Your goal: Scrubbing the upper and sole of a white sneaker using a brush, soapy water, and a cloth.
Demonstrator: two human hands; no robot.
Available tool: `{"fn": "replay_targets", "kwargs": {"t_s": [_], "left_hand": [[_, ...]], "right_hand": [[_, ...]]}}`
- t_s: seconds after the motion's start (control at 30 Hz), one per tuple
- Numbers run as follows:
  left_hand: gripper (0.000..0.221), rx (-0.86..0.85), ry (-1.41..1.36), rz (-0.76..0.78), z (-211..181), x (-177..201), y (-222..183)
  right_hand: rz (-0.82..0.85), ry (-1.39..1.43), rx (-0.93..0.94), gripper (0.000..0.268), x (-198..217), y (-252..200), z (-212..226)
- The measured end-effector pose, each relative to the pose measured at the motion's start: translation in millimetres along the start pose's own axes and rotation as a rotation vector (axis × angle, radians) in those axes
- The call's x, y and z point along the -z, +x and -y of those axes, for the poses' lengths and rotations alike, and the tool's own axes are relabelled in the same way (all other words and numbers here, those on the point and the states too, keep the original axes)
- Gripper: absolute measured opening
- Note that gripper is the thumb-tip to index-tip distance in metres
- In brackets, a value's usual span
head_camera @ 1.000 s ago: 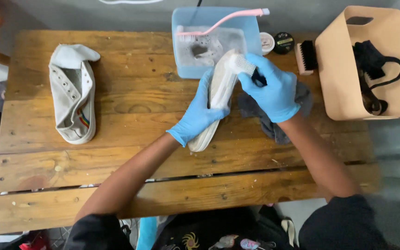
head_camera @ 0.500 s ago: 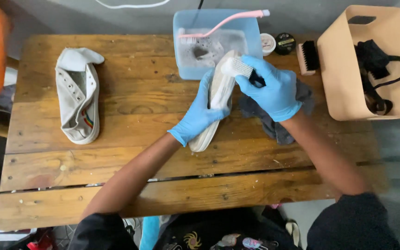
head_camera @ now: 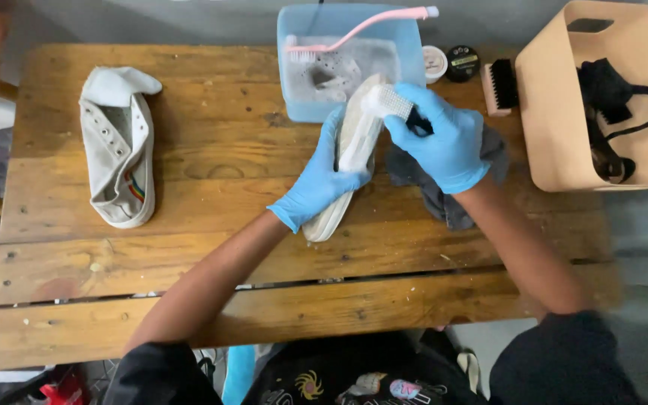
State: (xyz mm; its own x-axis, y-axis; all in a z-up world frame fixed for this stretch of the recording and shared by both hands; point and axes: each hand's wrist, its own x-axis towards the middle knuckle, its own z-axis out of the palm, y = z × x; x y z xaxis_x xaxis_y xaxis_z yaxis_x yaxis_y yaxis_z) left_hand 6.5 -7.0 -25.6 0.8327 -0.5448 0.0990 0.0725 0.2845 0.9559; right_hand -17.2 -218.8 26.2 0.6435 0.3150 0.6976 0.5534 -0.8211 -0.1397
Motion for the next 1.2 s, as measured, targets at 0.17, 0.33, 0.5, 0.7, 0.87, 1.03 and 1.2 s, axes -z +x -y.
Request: {"fn": "replay_targets", "kwargs": {"t_s": [0.17, 0.33, 0.5, 0.7, 0.87, 1.03, 1.2], "left_hand": [[0.113, 0.026, -0.013, -0.008, -11, 2, 3], [0.111, -0.004, 0.011, 0.001, -4, 6, 0], [0.111, 0.030, -0.051, 0.003, 8, 1, -5], [0.109, 0.073, -0.045, 0.017, -15, 4, 1], [0.110, 0.019, 0.005, -0.021, -3, 0, 0], [0.113, 0.031, -0.007, -0.048, -15, -14, -5], [0.114, -0.043, 0.102, 0.023, 9, 9, 10]], "right_hand": [[0.004, -0.003, 0.047, 0.034, -7, -1, 17], [-0.068, -0.015, 0.056, 0.035, -14, -4, 4], [-0.114, -0.002, 0.007, 0.030, -19, -12, -13], [-0.103, 0.009, 0.173, 0.032, -16, 6, 5], [-0.103, -0.047, 0.234, 0.028, -18, 4, 24], [-0.093, -0.010, 0.112, 0.020, -6, 9, -1], [-0.070, -0.117, 0.416, 0.014, -15, 1, -4]]}}
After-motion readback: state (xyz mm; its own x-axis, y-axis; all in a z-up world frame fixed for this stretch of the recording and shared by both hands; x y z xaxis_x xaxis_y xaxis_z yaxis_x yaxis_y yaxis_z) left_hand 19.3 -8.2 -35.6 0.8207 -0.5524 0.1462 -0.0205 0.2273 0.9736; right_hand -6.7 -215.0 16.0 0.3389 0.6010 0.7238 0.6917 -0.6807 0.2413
